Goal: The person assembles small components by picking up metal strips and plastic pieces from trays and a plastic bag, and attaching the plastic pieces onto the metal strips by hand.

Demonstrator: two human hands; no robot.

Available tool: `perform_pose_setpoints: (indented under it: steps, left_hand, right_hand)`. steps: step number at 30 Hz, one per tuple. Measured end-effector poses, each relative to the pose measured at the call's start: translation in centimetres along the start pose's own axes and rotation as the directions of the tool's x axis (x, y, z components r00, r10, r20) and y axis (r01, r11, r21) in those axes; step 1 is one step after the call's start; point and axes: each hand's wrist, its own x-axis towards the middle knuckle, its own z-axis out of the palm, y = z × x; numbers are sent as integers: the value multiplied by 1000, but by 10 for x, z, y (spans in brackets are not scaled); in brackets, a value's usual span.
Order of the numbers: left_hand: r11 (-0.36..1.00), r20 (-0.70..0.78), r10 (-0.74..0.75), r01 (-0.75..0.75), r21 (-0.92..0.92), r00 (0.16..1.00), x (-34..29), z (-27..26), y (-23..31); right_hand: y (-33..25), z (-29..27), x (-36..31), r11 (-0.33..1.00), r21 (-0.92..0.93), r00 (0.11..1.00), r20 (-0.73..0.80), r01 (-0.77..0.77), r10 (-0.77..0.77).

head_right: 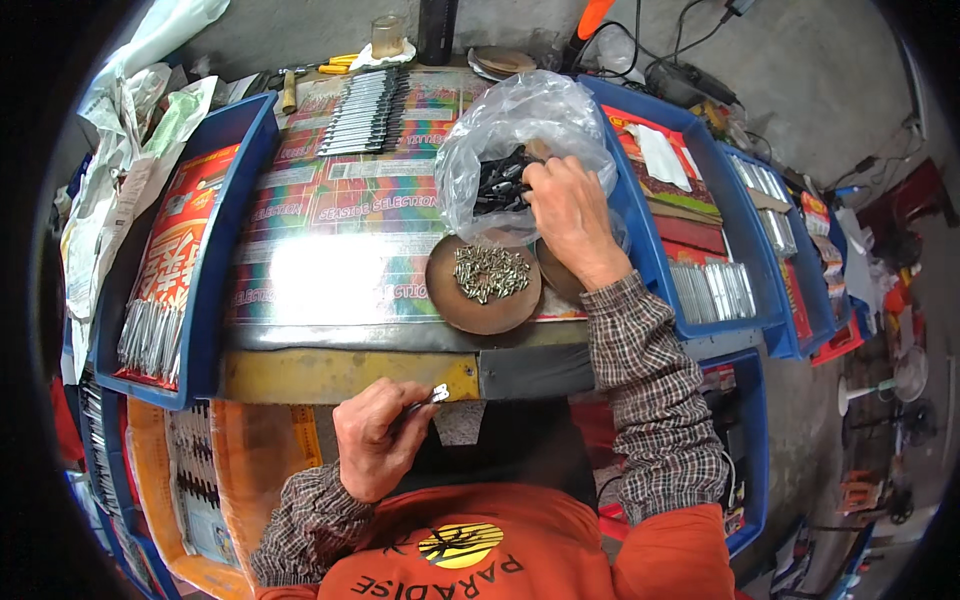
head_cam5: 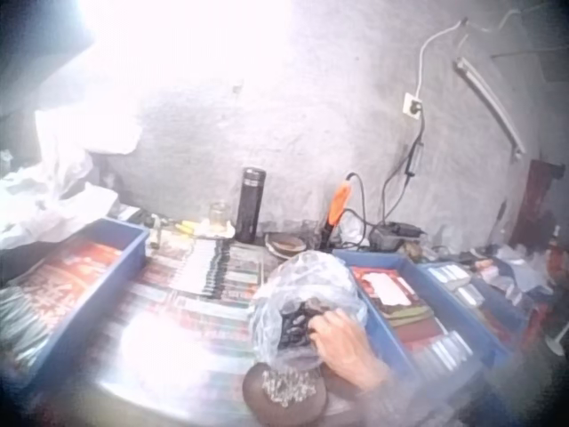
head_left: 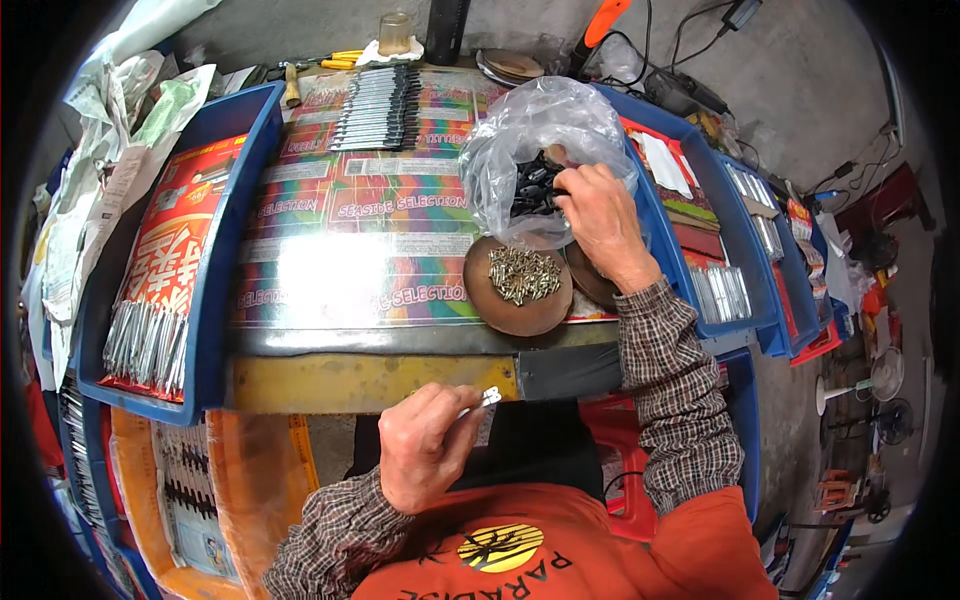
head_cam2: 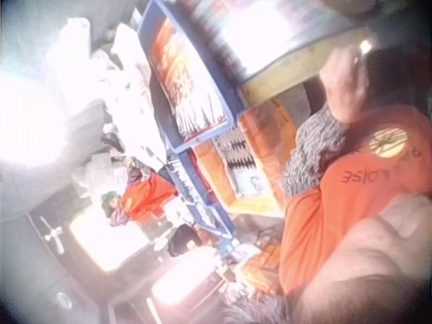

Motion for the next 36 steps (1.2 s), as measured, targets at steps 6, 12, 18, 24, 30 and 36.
perform_pose_setpoints:
  steps: [6, 12, 18, 24, 30, 36]
  left_hand:
    - [1000, 6, -19, 18, 19, 1000, -5, -2, 3]
    - [999, 59, -48, 46, 24, 997, -8, -3, 13]
    - [998, 75, -15, 19, -63, 997, -13, 5, 21]
    - [999, 88, 15, -10, -54, 996, -19, 10, 25]
    - [999, 107, 2, 3, -42, 994, -20, 12, 27]
    - [1000, 129, 1, 2, -27, 992, -19, 12, 26]
  right_hand:
    - [-47, -46, -27, 908, 415, 998, 16, -64, 63]
    - [-87, -75, -89, 687, 713, 990, 110, -139, 86]
    - [-107, -81, -131, 407, 872, 962, 242, -273, 127]
    - [-112, -81, -146, 380, 887, 964, 222, -262, 148]
    - [-113, -82, -148, 471, 857, 978, 192, -209, 85]
    - [-110, -79, -151, 333, 898, 958, 277, -287, 79]
